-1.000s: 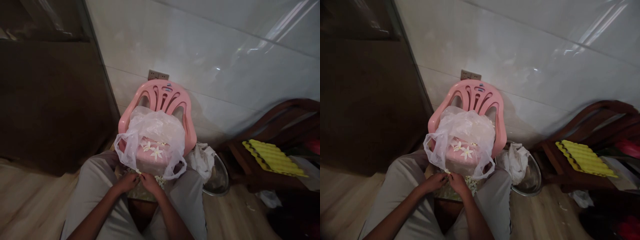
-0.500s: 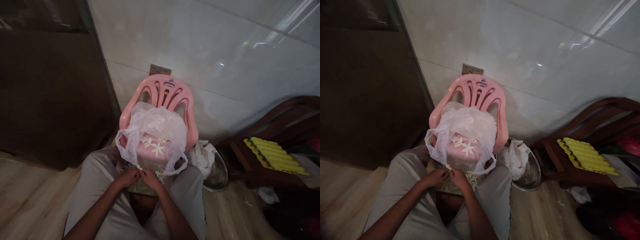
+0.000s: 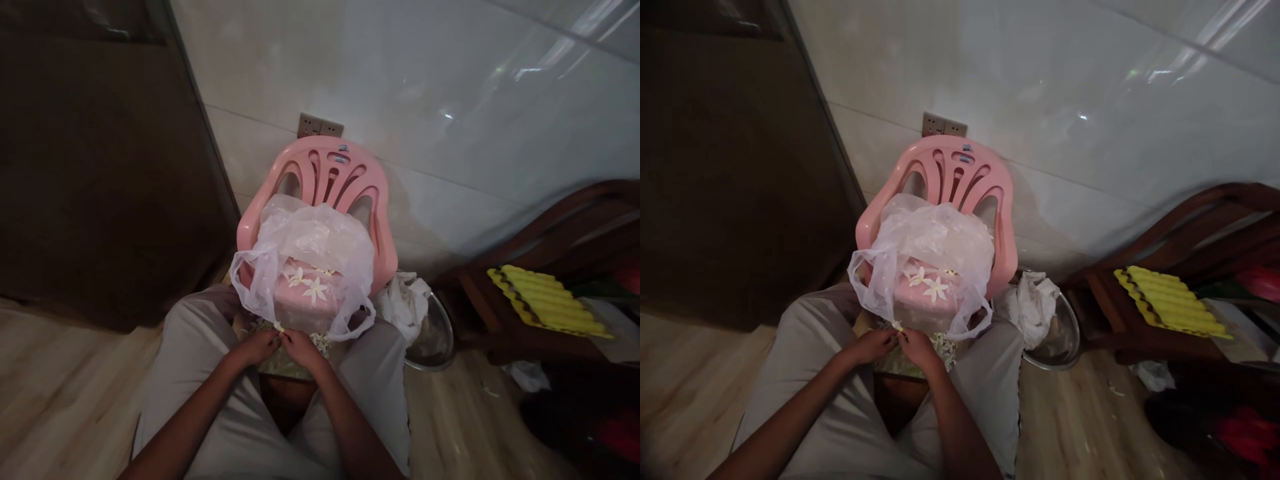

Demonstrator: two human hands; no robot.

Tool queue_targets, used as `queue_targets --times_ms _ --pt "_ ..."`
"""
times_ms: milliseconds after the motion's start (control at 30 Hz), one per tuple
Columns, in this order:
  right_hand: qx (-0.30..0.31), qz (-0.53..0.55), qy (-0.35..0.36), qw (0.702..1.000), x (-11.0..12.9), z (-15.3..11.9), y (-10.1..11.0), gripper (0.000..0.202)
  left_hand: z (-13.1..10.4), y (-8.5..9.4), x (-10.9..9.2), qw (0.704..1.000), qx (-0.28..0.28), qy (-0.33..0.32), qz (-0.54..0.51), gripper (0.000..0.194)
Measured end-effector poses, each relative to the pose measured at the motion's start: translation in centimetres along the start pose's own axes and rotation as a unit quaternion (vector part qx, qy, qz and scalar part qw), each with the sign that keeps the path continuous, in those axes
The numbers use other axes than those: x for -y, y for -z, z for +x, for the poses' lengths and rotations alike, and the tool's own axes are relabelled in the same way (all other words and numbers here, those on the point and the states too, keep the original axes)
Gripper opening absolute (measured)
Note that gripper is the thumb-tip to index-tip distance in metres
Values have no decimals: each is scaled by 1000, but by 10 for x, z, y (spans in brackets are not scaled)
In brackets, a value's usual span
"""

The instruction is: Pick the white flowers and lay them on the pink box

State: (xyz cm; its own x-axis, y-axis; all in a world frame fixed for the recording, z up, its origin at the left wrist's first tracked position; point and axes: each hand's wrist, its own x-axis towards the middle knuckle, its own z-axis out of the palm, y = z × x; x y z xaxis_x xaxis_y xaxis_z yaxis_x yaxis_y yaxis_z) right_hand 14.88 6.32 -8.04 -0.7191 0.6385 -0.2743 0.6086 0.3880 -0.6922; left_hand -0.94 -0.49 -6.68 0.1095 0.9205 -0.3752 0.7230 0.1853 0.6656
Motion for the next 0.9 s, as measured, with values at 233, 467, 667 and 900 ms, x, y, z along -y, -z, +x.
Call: queue_targets --times_ms 233,467,667,900 --pt "4 -12 -4 1000 0 -1 1 29 2 -4 3 1000 6 8 13 37" --pt "26 -25 -6 999 -5 1 -1 28 5 -8 8 1000 0 4 0 35" --pt "35 -29 -9 999 -3 1 2 28 6 -9 12 1000 14 -7 -5 37" --pt "27 -26 -4 999 -6 1 -1 27 7 -13 14 1000 -12 5 8 34"
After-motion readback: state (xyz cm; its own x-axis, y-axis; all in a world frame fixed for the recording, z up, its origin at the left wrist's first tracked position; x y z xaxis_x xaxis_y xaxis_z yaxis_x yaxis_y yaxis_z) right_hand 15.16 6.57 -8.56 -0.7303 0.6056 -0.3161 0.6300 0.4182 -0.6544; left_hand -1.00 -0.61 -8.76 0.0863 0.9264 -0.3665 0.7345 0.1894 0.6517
